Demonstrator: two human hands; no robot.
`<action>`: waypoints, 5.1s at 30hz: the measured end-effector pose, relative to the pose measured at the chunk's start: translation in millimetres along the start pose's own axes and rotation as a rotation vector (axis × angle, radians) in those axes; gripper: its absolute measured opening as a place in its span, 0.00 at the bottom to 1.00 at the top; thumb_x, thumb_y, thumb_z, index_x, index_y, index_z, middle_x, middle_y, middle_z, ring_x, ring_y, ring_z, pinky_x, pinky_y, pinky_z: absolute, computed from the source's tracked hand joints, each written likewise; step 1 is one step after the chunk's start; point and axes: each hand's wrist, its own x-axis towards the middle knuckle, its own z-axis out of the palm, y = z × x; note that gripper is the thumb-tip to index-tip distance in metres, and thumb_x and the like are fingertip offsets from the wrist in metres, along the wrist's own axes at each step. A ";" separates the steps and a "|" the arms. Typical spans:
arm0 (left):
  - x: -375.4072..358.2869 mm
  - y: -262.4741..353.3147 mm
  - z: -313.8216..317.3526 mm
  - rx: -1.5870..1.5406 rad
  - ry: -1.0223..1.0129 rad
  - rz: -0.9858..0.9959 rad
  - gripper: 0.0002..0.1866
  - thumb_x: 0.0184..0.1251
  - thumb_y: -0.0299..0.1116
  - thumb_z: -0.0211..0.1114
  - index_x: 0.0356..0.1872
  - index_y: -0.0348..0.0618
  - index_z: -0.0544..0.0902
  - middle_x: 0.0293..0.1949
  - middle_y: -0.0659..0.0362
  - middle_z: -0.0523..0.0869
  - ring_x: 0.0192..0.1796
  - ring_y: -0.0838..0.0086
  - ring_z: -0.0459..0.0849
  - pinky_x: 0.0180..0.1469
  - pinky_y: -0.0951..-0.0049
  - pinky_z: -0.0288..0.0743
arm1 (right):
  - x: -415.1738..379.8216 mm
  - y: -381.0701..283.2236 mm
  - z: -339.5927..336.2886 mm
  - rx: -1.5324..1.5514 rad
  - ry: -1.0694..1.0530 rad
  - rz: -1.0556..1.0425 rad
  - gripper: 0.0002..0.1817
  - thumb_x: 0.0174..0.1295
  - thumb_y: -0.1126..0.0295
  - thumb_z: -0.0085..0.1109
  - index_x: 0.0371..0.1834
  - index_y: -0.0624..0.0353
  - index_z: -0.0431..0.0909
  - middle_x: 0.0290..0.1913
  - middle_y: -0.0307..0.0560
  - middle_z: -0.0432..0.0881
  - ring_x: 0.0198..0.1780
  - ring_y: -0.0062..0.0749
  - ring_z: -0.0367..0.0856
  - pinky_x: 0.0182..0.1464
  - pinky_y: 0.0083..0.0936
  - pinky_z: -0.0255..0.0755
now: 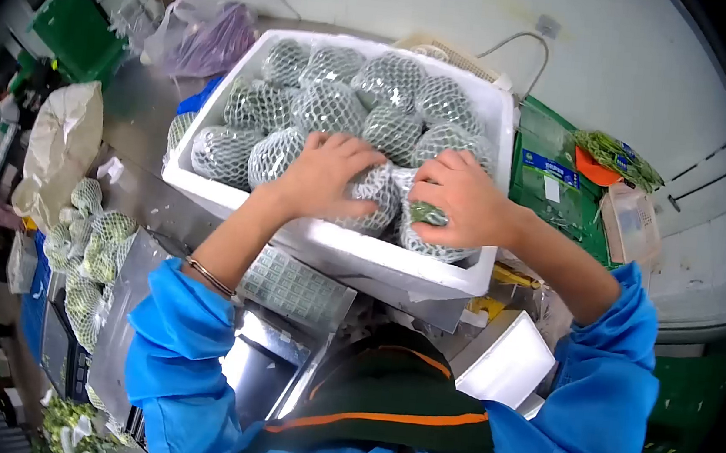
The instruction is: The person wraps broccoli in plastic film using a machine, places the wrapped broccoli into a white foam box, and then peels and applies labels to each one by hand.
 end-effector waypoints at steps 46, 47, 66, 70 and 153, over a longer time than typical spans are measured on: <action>12.3 -22.8 43.3 -0.324 0.440 -0.032 0.20 0.54 0.37 0.64 0.48 0.44 0.77 0.48 0.54 0.79 0.57 0.58 0.73 0.62 0.58 0.60 | -31.6 126.8 -7.5 0.619 1.050 0.983 0.10 0.62 0.68 0.50 0.34 0.62 0.78 0.29 0.44 0.77 0.33 0.29 0.75 0.41 0.22 0.69; 23.3 -17.2 24.7 -0.188 0.379 -0.142 0.22 0.54 0.37 0.63 0.51 0.44 0.76 0.52 0.52 0.77 0.60 0.57 0.71 0.63 0.57 0.59 | -41.4 126.5 -5.9 0.596 0.968 1.006 0.10 0.62 0.67 0.50 0.35 0.62 0.78 0.30 0.45 0.78 0.34 0.29 0.75 0.42 0.23 0.69; 95.0 -103.0 49.9 0.057 0.243 -0.090 0.27 0.50 0.53 0.66 0.50 0.52 0.80 0.41 0.58 0.82 0.43 0.62 0.80 0.48 0.65 0.67 | 33.6 179.6 65.3 0.019 0.195 0.269 0.11 0.52 0.63 0.55 0.35 0.56 0.71 0.32 0.49 0.72 0.35 0.49 0.74 0.36 0.39 0.68; 84.9 -86.1 51.0 0.094 0.268 -0.174 0.25 0.57 0.53 0.61 0.52 0.50 0.79 0.49 0.52 0.81 0.51 0.59 0.78 0.53 0.62 0.66 | 21.4 154.8 46.9 0.116 0.160 0.380 0.13 0.57 0.62 0.54 0.41 0.58 0.74 0.38 0.49 0.76 0.42 0.43 0.75 0.44 0.35 0.68; 164.1 9.1 83.1 -0.274 0.038 -0.274 0.27 0.45 0.38 0.77 0.47 0.44 0.77 0.51 0.51 0.77 0.61 0.56 0.72 0.58 0.61 0.69 | -89.2 132.0 86.1 0.531 0.588 0.514 0.45 0.46 0.68 0.55 0.70 0.66 0.46 0.71 0.65 0.46 0.73 0.64 0.37 0.71 0.52 0.33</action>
